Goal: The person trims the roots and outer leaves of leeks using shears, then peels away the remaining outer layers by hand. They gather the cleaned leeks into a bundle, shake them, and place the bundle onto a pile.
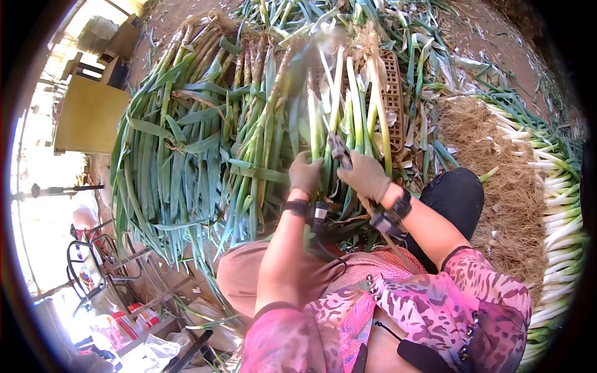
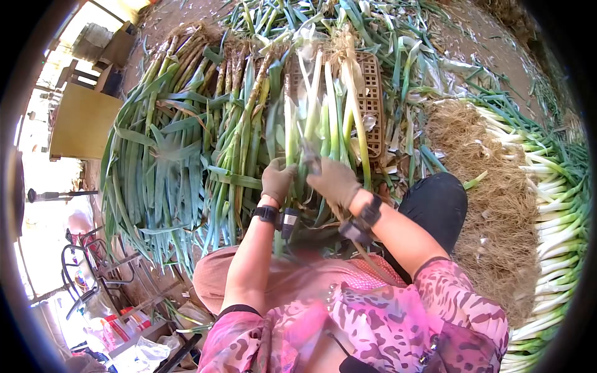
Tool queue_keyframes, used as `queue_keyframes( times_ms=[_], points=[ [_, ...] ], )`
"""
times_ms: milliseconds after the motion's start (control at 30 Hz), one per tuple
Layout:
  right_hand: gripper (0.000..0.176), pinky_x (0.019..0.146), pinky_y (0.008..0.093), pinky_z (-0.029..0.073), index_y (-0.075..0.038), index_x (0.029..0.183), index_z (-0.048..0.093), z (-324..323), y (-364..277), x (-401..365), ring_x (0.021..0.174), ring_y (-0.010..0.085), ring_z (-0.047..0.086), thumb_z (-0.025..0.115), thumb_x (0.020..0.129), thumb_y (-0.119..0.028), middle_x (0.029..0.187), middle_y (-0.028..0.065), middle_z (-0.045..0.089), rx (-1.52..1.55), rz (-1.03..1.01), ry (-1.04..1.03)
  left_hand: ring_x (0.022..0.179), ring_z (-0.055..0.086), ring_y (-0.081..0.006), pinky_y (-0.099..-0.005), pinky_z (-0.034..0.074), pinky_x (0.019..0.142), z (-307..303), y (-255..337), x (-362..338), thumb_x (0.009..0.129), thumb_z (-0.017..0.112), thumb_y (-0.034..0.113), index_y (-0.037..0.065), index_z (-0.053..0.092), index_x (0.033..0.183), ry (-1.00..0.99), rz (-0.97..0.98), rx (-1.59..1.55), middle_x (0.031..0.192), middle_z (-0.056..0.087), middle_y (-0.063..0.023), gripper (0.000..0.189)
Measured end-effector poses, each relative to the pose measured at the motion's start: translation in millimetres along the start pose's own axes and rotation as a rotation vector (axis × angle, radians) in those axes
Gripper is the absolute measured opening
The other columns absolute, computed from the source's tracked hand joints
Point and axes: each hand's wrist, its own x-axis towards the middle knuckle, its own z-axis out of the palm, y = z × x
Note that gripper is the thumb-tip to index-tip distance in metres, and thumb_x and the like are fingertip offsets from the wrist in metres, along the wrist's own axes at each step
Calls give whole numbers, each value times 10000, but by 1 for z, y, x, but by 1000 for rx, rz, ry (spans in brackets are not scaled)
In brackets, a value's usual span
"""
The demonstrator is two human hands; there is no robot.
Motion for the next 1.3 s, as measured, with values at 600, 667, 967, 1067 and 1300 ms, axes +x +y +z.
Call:
queue_keyframes(
  times_ms=[600, 667, 967, 1067, 1300],
  points=[
    [494, 814, 421, 558, 43, 1014, 705, -31, -9, 105, 860, 363, 718, 605, 826, -402, 894, 250, 716, -106, 79, -28, 1000, 703, -261, -359, 524, 889, 5, 12, -24, 871, 726, 282, 39, 646, 1270, -59, -56, 102, 1090, 726, -188, 473],
    [491, 805, 419, 559, 44, 1004, 707, -31, -9, 98, 842, 354, 719, 604, 829, -403, 884, 242, 717, -134, 54, -79, 959, 699, -233, -330, 541, 845, 11, -21, -10, 886, 711, 257, -6, 614, 1288, -92, -18, -83, 1087, 723, -136, 490],
    [440, 714, 441, 516, 16, 949, 634, -16, 24, 2, 742, 374, 656, 643, 844, -411, 780, 241, 661, 71, -161, -156, 867, 640, -130, -273, 542, 780, -25, -10, -6, 1034, 549, 260, 31, 616, 1233, -399, -244, -774, 1057, 684, -54, 310],
    [489, 794, 470, 516, 34, 964, 647, -25, 31, 6, 844, 423, 661, 623, 836, -437, 869, 284, 673, -5, -62, 14, 944, 660, -151, -288, 520, 825, 21, -25, 2, 949, 663, 288, -11, 646, 1239, -292, 100, -179, 1076, 720, -102, 417],
    [483, 775, 476, 517, 45, 982, 618, -46, 48, -20, 845, 452, 655, 643, 838, -415, 861, 295, 666, 44, -59, -33, 1046, 651, -370, -439, 511, 924, -65, 40, 55, 877, 665, 335, 54, 671, 1192, 484, 182, 448, 1134, 678, -226, 422]
  ],
)
